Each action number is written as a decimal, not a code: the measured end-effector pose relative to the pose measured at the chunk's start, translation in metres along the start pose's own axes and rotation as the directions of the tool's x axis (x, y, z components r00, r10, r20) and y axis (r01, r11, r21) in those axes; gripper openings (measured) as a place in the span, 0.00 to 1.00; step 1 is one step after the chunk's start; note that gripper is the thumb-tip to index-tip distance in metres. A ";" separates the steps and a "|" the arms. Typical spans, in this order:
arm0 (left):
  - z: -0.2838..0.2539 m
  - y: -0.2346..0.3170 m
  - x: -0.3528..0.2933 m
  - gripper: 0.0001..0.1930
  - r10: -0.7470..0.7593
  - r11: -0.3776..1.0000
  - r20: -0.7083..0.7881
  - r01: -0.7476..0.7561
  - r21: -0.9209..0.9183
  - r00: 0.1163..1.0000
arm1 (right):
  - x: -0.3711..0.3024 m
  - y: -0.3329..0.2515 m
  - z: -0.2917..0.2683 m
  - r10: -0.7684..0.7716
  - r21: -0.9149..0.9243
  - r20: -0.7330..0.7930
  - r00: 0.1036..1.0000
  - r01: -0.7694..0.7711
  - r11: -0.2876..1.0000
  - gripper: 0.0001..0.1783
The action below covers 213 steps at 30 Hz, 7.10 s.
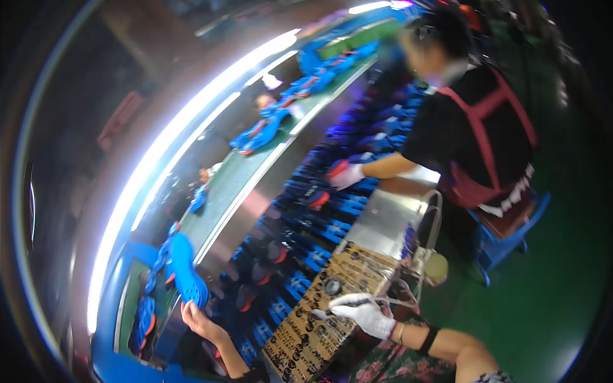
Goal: Apply adhesive to blue shoe soles using a brush in a factory assembly line setting.
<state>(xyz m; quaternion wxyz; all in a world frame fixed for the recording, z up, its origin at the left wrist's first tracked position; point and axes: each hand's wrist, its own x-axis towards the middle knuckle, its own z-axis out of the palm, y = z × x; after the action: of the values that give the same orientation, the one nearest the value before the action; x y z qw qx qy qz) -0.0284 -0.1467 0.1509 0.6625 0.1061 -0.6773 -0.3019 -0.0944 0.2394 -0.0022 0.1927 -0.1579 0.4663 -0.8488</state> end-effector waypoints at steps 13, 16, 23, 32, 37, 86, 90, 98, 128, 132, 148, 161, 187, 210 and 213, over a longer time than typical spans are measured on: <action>0.065 -0.003 -0.071 0.23 -0.546 0.343 0.519 0.740 -0.578 0.658 | 0.007 -0.033 -0.001 0.092 0.176 -0.164 0.982 -0.063 0.982 0.12; 0.042 0.009 -0.117 0.23 -0.589 0.189 0.633 0.847 -0.496 0.502 | 0.013 -0.043 0.012 0.064 0.249 -0.097 0.993 -0.038 0.968 0.13; -0.028 0.042 -0.254 0.41 -0.512 -0.015 0.857 0.997 -0.077 0.058 | 0.007 -0.064 0.051 0.035 -0.035 0.157 0.987 -0.029 0.999 0.14; -0.010 0.089 -0.280 0.47 -0.440 -0.366 0.894 0.892 -0.266 0.087 | 0.004 -0.046 0.061 -0.202 -0.260 0.260 0.944 0.270 0.927 0.13; 0.009 0.097 -0.258 0.50 -0.540 -0.393 0.841 0.886 -0.244 -0.008 | 0.004 -0.061 0.068 -0.194 -0.314 0.175 0.965 0.242 0.918 0.12; -0.051 0.060 -0.288 0.56 -0.628 -0.135 0.775 0.972 -0.192 0.066 | -0.019 -0.009 0.093 -0.418 -0.429 0.634 0.651 0.745 0.511 0.15; -0.033 0.078 -0.262 0.54 -0.698 -0.172 0.710 0.939 -0.299 0.098 | -0.007 -0.009 0.084 -0.399 -0.415 0.400 0.825 0.551 0.724 0.10; -0.052 0.037 -0.280 0.55 -0.619 -0.273 0.767 0.871 -0.409 0.166 | -0.017 -0.011 0.085 -0.340 -0.396 0.542 0.768 0.591 0.703 0.13; -0.024 0.034 -0.238 0.58 -0.399 -0.359 0.882 0.843 -0.400 0.249 | -0.035 -0.006 0.078 -0.342 -0.353 0.447 0.827 0.514 0.782 0.12; -0.026 0.024 -0.235 0.56 -0.269 -0.495 0.936 0.801 -0.336 0.226 | -0.044 0.004 0.081 -0.456 -0.448 0.543 0.705 0.703 0.553 0.17; -0.018 0.032 -0.232 0.58 -0.456 -0.430 0.875 0.820 -0.376 0.162 | -0.047 0.006 0.061 -0.155 -0.299 0.355 0.922 0.269 0.915 0.08; -0.015 0.015 -0.219 0.63 -0.113 -0.542 0.993 0.837 -0.077 0.018 | -0.055 0.013 0.056 -0.201 -0.447 0.482 0.853 0.436 0.781 0.12; -0.008 -0.014 -0.228 0.53 -0.064 -0.431 0.912 0.835 0.342 -0.406 | -0.049 0.022 0.041 0.086 -0.259 0.504 0.859 0.056 0.964 0.11; -0.081 0.077 -0.295 0.53 -0.255 -0.810 0.966 0.553 -0.193 -0.037 | -0.035 0.015 0.062 0.222 -0.059 -0.014 0.975 -0.223 0.973 0.13; -0.063 0.085 -0.285 0.54 -0.199 -0.759 0.980 0.636 -0.141 -0.020 | -0.027 -0.018 0.069 0.030 -0.246 0.045 0.999 -0.018 0.969 0.13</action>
<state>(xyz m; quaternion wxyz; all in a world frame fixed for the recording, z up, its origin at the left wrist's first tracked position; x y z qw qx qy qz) 0.0821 0.0596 -0.0439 -0.0597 0.0306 -0.0541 -0.9963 -0.0428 0.2103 0.0463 0.1933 -0.1955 0.5647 -0.7781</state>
